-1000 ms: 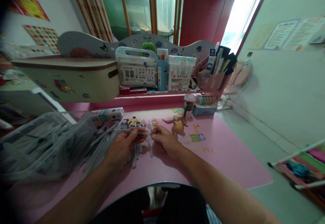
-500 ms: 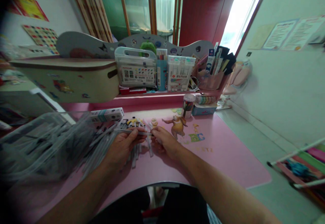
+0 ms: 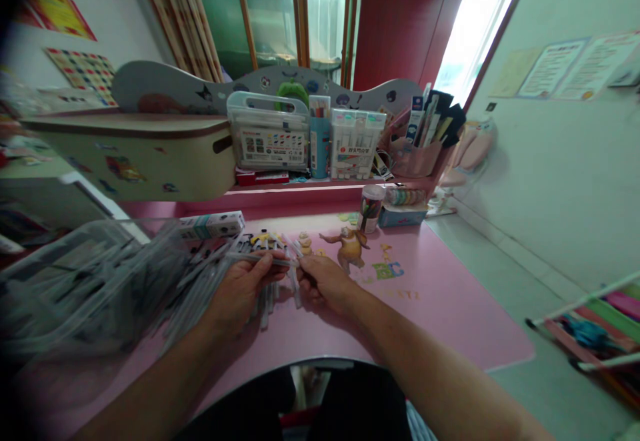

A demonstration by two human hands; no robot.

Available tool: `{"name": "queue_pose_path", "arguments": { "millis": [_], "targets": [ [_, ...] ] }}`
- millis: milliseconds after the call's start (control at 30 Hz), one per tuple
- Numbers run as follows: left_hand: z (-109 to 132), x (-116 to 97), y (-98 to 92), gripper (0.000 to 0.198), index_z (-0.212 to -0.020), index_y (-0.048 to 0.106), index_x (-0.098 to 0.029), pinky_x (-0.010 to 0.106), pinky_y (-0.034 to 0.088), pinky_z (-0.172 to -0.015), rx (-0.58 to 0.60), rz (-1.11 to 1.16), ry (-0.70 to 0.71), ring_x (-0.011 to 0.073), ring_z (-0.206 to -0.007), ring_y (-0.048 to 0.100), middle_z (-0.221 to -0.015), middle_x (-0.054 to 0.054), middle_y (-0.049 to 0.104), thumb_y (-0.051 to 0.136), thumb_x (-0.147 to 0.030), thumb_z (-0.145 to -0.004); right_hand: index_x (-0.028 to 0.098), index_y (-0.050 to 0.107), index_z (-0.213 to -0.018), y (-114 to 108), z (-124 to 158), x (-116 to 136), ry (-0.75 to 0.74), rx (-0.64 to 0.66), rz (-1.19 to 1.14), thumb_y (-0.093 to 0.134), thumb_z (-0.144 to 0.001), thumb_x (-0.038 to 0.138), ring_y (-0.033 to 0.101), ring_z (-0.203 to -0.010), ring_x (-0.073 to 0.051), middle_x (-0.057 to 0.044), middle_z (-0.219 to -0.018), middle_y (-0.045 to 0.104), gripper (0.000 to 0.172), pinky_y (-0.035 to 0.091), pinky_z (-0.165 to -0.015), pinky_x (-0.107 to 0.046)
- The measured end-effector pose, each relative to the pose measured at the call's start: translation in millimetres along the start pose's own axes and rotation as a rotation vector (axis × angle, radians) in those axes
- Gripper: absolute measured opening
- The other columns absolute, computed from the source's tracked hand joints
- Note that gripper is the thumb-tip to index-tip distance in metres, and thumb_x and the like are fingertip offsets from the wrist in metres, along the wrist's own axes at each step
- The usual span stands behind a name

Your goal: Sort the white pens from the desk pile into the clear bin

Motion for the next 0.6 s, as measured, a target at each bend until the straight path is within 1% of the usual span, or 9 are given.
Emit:
{"name": "queue_pose_path", "arguments": {
  "millis": [67,133,200,267,367,467,533,567,600],
  "targets": [
    [-1.3,-1.6,-3.0,0.032,-0.087,0.073,-0.014,0.025,0.053,-0.067,-0.018,-0.006,0.016,0.015,-0.072,0.067,-0.084,0.007,0.074,0.073,-0.044,-0.077,0.019,0.048,-0.072,-0.6,-0.7,1.7,-0.02,0.011,0.013,0.069,-0.077,0.053,0.026,-0.033,-0.003,0.009,-0.047,0.044,0.04,0.013,-0.033,-0.016],
    [-3.0,-5.8,-7.2,0.032,-0.084,0.072,-0.014,0.025,0.053,-0.068,-0.045,0.007,0.067,0.0153,-0.073,0.066,-0.085,0.007,0.073,0.073,-0.045,-0.076,0.02,0.047,-0.073,-2.4,-0.8,3.5,-0.025,0.002,-0.008,0.072,-0.075,0.047,0.026,-0.033,-0.002,0.009,-0.049,0.045,0.037,0.011,-0.033,-0.016],
    [-4.0,-10.6,-13.9,0.03,-0.082,0.071,-0.015,0.025,0.052,-0.066,-0.109,0.045,0.123,0.0151,-0.074,0.065,-0.085,0.006,0.072,0.071,-0.045,-0.077,0.02,0.047,-0.074,-4.6,-0.6,4.5,-0.012,-0.017,-0.041,0.074,-0.072,0.041,0.027,-0.033,-0.002,0.009,-0.051,0.047,0.035,0.011,-0.033,-0.016],
    [-3.8,-16.9,-22.8,0.028,-0.079,0.068,-0.016,0.024,0.051,-0.065,-0.197,0.102,0.186,0.0144,-0.073,0.063,-0.083,0.004,0.07,0.069,-0.044,-0.079,0.02,0.046,-0.075,-5.5,-0.3,5.1,0.003,-0.021,-0.089,0.075,-0.07,0.035,0.027,-0.033,-0.002,0.01,-0.05,0.046,0.033,0.011,-0.034,-0.016],
    [-1.1,-33.5,-40.0,0.026,-0.078,0.064,-0.018,0.026,0.052,-0.07,-0.332,0.22,0.328,0.0143,-0.077,0.064,-0.084,0.002,0.068,0.065,-0.043,-0.083,0.021,0.046,-0.076,-8.2,-0.9,4.6,0.02,-0.025,-0.131,0.074,-0.072,0.031,0.021,-0.032,-0.002,0.013,-0.043,0.036,0.03,0.008,-0.034,-0.016],
    [3.4,-55.4,-57.3,0.022,-0.081,0.061,-0.019,0.031,0.053,-0.076,-0.406,0.348,0.498,0.0164,-0.081,0.066,-0.086,0.0,0.067,0.06,-0.041,-0.088,0.022,0.044,-0.076,-16.7,-3.6,3.1,0.021,-0.081,-0.161,0.073,-0.073,0.03,0.017,-0.032,-0.003,0.014,-0.04,0.031,0.03,0.005,-0.033,-0.016],
    [6.0,-64.7,-63.7,0.018,-0.083,0.059,-0.021,0.033,0.053,-0.077,-0.427,0.387,0.553,0.0139,-0.072,0.064,-0.081,-0.003,0.065,0.059,-0.038,-0.089,0.023,0.042,-0.076,-21.6,-5.5,3.3,0.002,-0.121,-0.21,0.073,-0.073,0.031,0.016,-0.032,-0.003,0.014,-0.041,0.032,0.033,0.005,-0.034,-0.016],
    [6.2,-65.6,-63.1,0.014,-0.084,0.058,-0.022,0.03,0.053,-0.073,-0.422,0.386,0.545,0.0112,-0.065,0.059,-0.077,-0.004,0.063,0.061,-0.036,-0.089,0.023,0.04,-0.076,-22.5,-6.0,4.2,-0.015,-0.132,-0.232,0.073,-0.073,0.032,0.016,-0.032,-0.003,0.014,-0.041,0.032,0.034,0.005,-0.034,-0.016],
    [5.2,-63.2,-59.0,0.012,-0.086,0.058,-0.023,0.026,0.051,-0.067,-0.394,0.367,0.506,0.0086,-0.058,0.053,-0.074,-0.006,0.061,0.064,-0.033,-0.087,0.024,0.04,-0.076,-22.1,-6.1,5.7,-0.037,-0.134,-0.247,0.074,-0.073,0.033,0.016,-0.032,-0.003,0.014,-0.042,0.033,0.036,0.006,-0.034,-0.016]
  ]
}}
Point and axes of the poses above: each hand's wrist, its own z-axis away from the middle knuckle, its own y-axis out of the palm, x = y × z, the point moved 8 cm from there along -z, towards the middle knuckle
